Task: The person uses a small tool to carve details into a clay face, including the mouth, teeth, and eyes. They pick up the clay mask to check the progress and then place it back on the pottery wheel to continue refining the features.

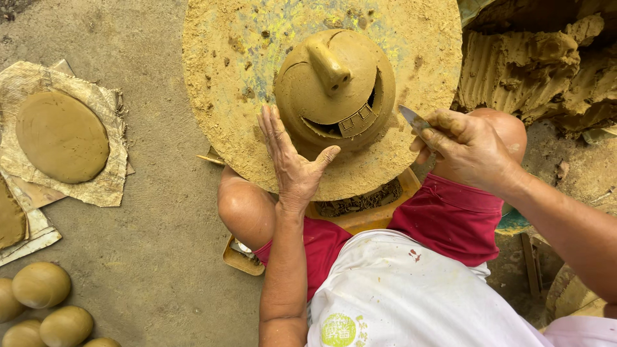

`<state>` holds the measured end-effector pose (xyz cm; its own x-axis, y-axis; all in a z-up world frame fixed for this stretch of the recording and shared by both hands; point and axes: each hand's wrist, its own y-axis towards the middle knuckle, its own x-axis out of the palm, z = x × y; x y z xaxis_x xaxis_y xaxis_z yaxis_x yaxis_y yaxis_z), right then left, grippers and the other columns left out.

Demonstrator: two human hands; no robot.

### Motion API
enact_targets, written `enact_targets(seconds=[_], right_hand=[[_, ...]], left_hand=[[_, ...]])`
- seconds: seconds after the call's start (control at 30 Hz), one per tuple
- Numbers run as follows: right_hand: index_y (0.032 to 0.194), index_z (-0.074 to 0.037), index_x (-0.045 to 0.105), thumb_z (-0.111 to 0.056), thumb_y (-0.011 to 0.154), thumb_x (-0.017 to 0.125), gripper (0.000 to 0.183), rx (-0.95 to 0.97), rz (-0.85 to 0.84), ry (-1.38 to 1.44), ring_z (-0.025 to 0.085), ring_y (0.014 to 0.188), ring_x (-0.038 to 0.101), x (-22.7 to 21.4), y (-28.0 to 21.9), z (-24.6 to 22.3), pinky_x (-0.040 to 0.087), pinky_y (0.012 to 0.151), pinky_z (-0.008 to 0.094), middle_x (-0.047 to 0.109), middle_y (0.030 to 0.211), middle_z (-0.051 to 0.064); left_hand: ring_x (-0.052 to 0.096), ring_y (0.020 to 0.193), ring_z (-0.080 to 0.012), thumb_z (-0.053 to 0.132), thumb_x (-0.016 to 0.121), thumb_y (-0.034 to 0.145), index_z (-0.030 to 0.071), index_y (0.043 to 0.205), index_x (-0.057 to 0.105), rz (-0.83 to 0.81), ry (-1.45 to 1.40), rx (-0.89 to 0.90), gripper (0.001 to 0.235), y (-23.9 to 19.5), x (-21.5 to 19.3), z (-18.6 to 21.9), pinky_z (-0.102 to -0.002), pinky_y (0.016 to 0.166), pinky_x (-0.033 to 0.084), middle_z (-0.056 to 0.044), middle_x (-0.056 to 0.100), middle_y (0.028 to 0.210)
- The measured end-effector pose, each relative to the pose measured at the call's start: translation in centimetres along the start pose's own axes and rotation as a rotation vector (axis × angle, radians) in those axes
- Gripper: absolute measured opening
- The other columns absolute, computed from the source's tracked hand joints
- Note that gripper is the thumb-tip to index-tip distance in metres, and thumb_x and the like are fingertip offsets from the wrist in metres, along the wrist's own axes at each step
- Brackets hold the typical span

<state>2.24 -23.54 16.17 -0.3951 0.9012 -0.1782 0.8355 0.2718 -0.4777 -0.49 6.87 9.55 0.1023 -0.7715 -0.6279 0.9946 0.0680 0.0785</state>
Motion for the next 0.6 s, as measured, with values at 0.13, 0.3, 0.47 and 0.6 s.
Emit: enact_targets(seconds=[0.13, 0.3, 0.47, 0.6], right_hand=[[0.102, -0.003, 0.066, -0.021, 0.108, 0.055, 0.022, 0.255, 0.057, -0.387, 0.016, 0.046, 0.054, 0.8, 0.6, -3.3, 0.046, 0.041, 0.038, 0.064, 0.061, 0.009], [0.086, -0.001, 0.067, -0.021, 0.106, 0.054, 0.031, 0.143, 0.042, -0.502, 0.016, 0.045, 0.055, 1.7, 2.2, -4.8, 0.046, 0.040, 0.038, 0.060, 0.054, 0.008], [0.080, 0.002, 0.065, -0.021, 0.103, 0.056, 0.034, 0.087, 0.020, -0.529, 0.016, 0.047, 0.056, 1.6, 4.2, -4.6, 0.048, 0.046, 0.040, 0.058, 0.053, 0.009], [0.078, 0.001, 0.067, -0.023, 0.103, 0.055, 0.037, 0.200, -0.014, -0.505, 0.018, 0.046, 0.055, 1.6, 5.1, -4.9, 0.047, 0.045, 0.039, 0.059, 0.052, 0.008]], left_hand=[[0.007, 0.161, -0.0433, 0.054, 0.092, 0.072, 0.006, 0.165, 0.011, -0.046, 0.050, 0.026, 0.132, 0.6, 0.1, 0.0, -0.054, 0.133, 0.013, -0.022, 0.007, 0.172], [0.011, 0.165, -0.0400, 0.052, 0.088, 0.081, 0.007, 0.168, 0.007, -0.031, -0.069, 0.013, 0.126, -0.6, 1.3, -0.3, -0.050, 0.136, 0.018, -0.022, 0.006, 0.176], [0.018, 0.165, -0.0376, 0.050, 0.085, 0.085, 0.008, 0.165, 0.023, 0.024, -0.128, 0.000, 0.109, -1.5, 1.8, -1.2, -0.049, 0.137, 0.023, -0.018, 0.014, 0.175], [0.037, 0.149, -0.0257, 0.053, 0.088, 0.078, 0.016, 0.146, 0.047, 0.235, 0.163, 0.241, 0.088, -1.8, 2.0, -1.4, -0.047, 0.131, 0.031, -0.002, 0.038, 0.156]])
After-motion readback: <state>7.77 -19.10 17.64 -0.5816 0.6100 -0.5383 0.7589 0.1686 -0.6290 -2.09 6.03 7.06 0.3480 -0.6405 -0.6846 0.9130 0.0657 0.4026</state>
